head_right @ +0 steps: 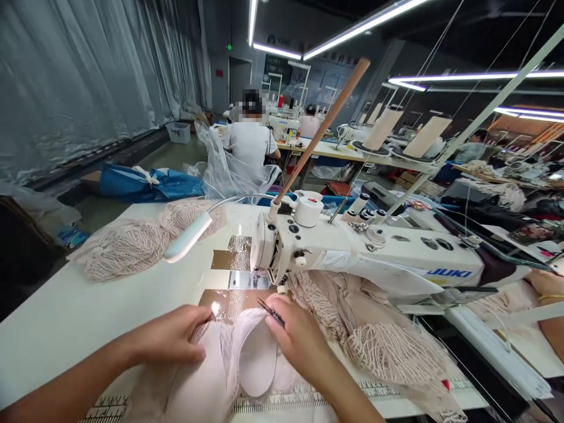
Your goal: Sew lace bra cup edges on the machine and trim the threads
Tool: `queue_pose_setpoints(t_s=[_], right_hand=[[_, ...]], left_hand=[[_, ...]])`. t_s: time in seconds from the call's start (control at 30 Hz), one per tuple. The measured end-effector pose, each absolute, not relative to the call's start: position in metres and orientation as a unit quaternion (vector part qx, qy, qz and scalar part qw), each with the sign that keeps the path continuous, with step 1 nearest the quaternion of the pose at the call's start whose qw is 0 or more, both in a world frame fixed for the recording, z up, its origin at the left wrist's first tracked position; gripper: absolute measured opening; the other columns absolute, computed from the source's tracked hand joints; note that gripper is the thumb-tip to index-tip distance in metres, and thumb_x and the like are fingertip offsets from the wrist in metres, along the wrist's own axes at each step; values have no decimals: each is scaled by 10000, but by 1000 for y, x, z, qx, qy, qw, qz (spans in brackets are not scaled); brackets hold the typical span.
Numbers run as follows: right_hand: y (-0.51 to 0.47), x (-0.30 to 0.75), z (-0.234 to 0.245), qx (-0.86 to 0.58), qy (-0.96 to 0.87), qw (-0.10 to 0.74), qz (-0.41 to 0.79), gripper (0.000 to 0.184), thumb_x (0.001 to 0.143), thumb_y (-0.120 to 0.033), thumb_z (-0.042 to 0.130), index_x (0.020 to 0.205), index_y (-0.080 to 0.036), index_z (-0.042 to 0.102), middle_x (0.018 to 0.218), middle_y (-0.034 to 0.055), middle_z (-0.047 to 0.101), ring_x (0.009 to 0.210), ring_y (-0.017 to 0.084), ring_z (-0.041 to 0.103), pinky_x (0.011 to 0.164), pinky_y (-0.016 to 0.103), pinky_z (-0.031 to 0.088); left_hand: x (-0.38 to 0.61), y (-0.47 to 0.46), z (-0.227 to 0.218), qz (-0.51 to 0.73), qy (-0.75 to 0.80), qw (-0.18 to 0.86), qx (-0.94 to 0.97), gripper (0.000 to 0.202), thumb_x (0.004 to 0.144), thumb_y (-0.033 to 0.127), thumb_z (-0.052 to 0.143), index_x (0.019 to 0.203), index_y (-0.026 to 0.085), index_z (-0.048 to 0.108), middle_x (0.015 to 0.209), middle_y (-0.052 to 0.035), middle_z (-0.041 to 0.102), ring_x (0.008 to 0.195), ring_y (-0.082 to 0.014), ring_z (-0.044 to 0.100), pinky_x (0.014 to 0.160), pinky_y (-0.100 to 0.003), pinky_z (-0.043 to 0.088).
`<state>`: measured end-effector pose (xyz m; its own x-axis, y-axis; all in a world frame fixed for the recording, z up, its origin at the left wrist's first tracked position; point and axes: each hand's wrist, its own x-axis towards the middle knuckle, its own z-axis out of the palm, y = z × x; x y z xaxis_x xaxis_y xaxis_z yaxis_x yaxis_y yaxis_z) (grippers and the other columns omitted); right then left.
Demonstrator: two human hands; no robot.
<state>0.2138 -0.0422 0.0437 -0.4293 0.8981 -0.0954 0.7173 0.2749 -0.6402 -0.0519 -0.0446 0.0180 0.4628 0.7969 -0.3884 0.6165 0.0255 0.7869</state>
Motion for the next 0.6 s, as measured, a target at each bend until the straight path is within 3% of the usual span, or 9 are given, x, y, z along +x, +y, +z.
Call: queue_pose_setpoints(t_s=[0.07, 0.17, 0.27, 0.37, 0.43, 0.5, 0.6], right_hand=[[-48, 194, 41, -485, -769, 148, 390, 252, 970, -289, 346, 851, -197, 549, 758, 15, 630, 735, 176, 598, 671, 284, 455], [-42, 150, 29, -408, -765, 179, 465, 207, 964, -262, 349, 885, -193, 527, 779, 12, 629, 662, 152, 601, 587, 255, 476], [-12, 98, 25, -312, -824, 294, 370, 174, 926, -181, 389, 919, -189, 563, 923, 52, 634, 883, 184, 606, 810, 303, 497], [36, 47, 32, -246, -835, 403, 284, 310, 878, -100, 409, 1151, -197, 518, 1206, 87, 576, 1113, 195, 554, 972, 333, 448], [69, 20, 37, -244, -853, 397, 236, 323, 875, -98, 428, 1179, -169, 509, 1339, 116, 489, 1231, 202, 480, 1030, 340, 405], [93, 4, 36, -273, -867, 358, 214, 328, 882, -76, 384, 1178, -129, 516, 1349, 137, 481, 1290, 210, 423, 1066, 352, 360], [101, 8, 24, -297, -875, 316, 214, 326, 841, -34, 401, 1103, -128, 570, 1254, 132, 564, 1207, 250, 501, 998, 384, 420]], left_hand=[[-62, -55, 19, 92, 506, 505, 694, 78, 665, 201, 534, 634, 184, 464, 624, 47, 436, 594, -135, 423, 511, -230, 260], [-98, -61, 29, 125, 539, 456, 697, 111, 723, 249, 495, 638, 184, 464, 629, 42, 462, 621, -145, 449, 528, -219, 292], [-146, -55, 60, 170, 619, 286, 712, 227, 807, 393, 483, 738, 184, 537, 736, 10, 562, 688, -172, 503, 583, -218, 356], [-185, -36, 99, 222, 658, 100, 712, 275, 851, 435, 444, 939, 198, 555, 1179, -38, 578, 960, -226, 548, 639, -210, 407], [-201, -19, 114, 245, 652, -18, 717, 189, 835, 372, 447, 834, 196, 517, 1365, -57, 469, 1138, -253, 491, 762, -248, 436], [-209, 0, 110, 242, 633, -85, 730, 134, 784, 298, 450, 692, 209, 414, 1407, -93, 439, 1262, -276, 404, 955, -332, 381], [-210, 24, 77, 172, 653, -48, 736, 172, 744, 251, 438, 625, 229, 316, 1376, -110, 500, 1340, -287, 327, 1063, -360, 280]])
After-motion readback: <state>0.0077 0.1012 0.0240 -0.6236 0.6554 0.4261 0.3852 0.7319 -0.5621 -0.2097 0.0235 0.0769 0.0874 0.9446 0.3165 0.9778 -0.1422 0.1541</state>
